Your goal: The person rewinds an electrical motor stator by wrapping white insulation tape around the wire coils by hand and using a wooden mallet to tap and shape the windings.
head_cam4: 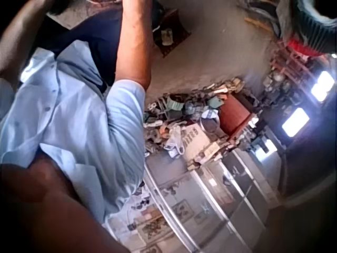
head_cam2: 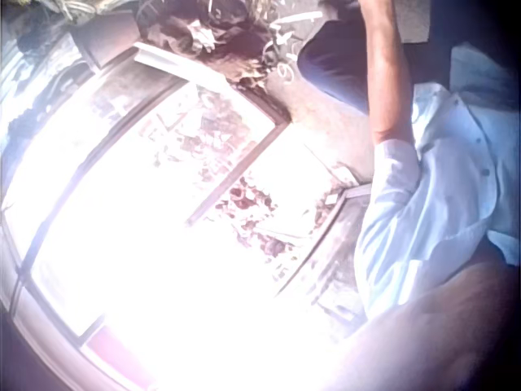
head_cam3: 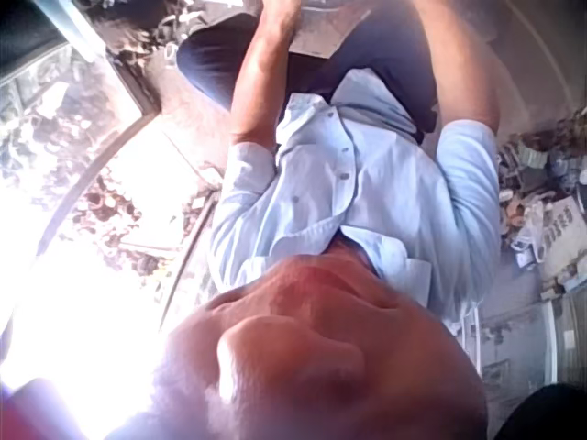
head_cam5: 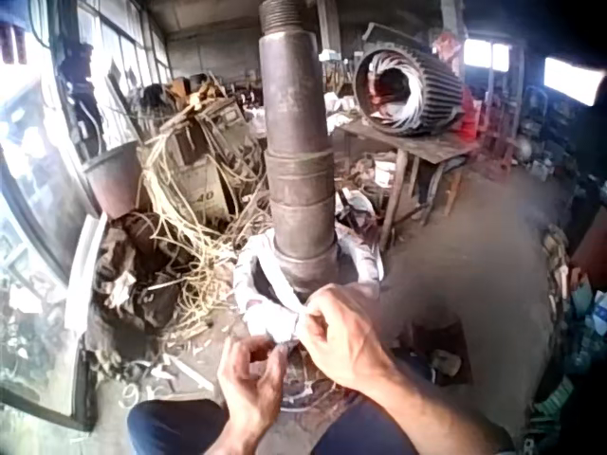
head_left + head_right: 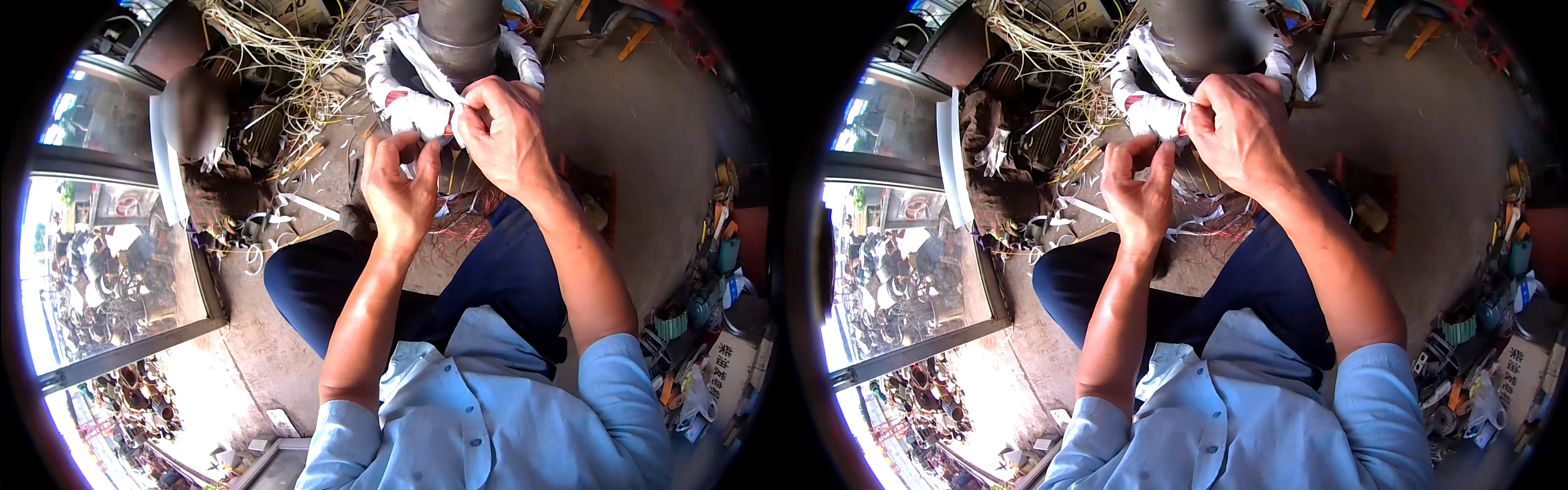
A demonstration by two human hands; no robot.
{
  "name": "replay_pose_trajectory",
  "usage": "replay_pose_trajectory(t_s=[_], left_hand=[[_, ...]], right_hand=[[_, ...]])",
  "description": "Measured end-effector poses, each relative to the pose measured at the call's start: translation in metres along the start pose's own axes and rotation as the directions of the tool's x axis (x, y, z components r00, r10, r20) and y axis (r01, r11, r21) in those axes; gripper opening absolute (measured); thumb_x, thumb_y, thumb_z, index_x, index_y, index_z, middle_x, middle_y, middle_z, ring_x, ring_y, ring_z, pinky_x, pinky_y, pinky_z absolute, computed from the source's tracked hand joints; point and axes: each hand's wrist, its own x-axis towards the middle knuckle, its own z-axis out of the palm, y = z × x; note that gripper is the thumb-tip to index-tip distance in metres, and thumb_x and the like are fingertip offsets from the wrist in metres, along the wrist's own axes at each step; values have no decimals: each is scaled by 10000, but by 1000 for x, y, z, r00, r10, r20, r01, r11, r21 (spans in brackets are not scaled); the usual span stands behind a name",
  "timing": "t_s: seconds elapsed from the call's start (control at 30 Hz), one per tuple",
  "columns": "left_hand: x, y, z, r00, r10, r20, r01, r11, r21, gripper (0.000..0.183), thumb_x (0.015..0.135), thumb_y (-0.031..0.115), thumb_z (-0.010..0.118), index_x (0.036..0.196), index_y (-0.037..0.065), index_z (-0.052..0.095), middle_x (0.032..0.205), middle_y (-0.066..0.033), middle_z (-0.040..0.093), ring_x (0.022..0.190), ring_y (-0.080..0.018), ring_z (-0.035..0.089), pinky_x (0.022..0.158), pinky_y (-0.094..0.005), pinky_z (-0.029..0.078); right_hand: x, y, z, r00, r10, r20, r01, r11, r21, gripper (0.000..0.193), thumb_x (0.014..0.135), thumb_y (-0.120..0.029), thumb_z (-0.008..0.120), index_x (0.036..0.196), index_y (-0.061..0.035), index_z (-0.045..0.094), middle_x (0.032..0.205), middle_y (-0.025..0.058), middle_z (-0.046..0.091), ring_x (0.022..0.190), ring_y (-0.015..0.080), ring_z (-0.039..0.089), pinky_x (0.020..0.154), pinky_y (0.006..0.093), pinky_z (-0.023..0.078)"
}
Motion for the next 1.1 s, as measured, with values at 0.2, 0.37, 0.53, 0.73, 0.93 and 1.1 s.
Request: replay_pose_trajectory(t_s=[0.2, 0.37, 0.53, 0.73, 0.93, 1.1], left_hand=[[12, 3, 6, 1000, -10, -22, 9, 1000, -30, 122, 803, 11, 740, 831, 0, 623, 794, -106, 622, 684, -237, 616, 682, -345, 510], [20, -10, 12, 977, -197, -84, 182, 971, -155, 103, 802, 61, 697, 805, -37, 664, 724, -19, 645, 626, -61, 510, 609, -242, 451], [14, -5, 20, 920, -375, -115, 305, 868, -392, 98, 831, 39, 715, 826, -31, 646, 727, 3, 629, 623, -50, 494, 589, -223, 424], [2, -14, 13, 945, 297, -136, -272, 946, 177, 177, 822, 3, 757, 918, 37, 612, 878, -66, 592, 691, -181, 565, 611, -313, 483], [-6, 1, 20, 962, 248, -111, -208, 936, 285, 179, 811, 23, 773, 946, 44, 658, 877, -94, 606, 679, -220, 574, 613, -356, 496], [-6, 4, 26, 969, 214, -125, -168, 937, 305, 156, 781, 24, 757, 890, 41, 648, 831, -110, 593, 688, -283, 600, 608, -390, 498]], right_hand=[[2, -4, -1, 1000, 5, 17, -5, 1000, -25, 175, 789, -61, 713, 760, -71, 541, 713, 69, 596, 692, 296, 621, 743, 419, 450], [4, -2, -4, 1000, 4, 26, -5, 1000, 10, 166, 783, -64, 724, 754, -76, 560, 696, 54, 599, 668, 281, 619, 718, 404, 452], [3, -2, 0, 1000, 4, -5, -4, 1000, 19, 155, 780, -64, 724, 750, -81, 573, 698, 55, 609, 665, 281, 623, 718, 404, 458], [1, -1, 0, 1000, 8, -10, -8, 1000, -3, 137, 782, -73, 724, 752, -80, 590, 710, 59, 622, 686, 284, 633, 739, 409, 464], [1, -2, -1, 1000, 2, 1, -2, 1000, 7, 126, 796, -92, 718, 756, -79, 600, 718, 59, 625, 700, 284, 635, 757, 410, 466], [2, -1, -1, 1000, -5, -3, 5, 1000, 4, 130, 803, -101, 716, 758, -77, 597, 725, 64, 626, 703, 286, 635, 763, 412, 466]])
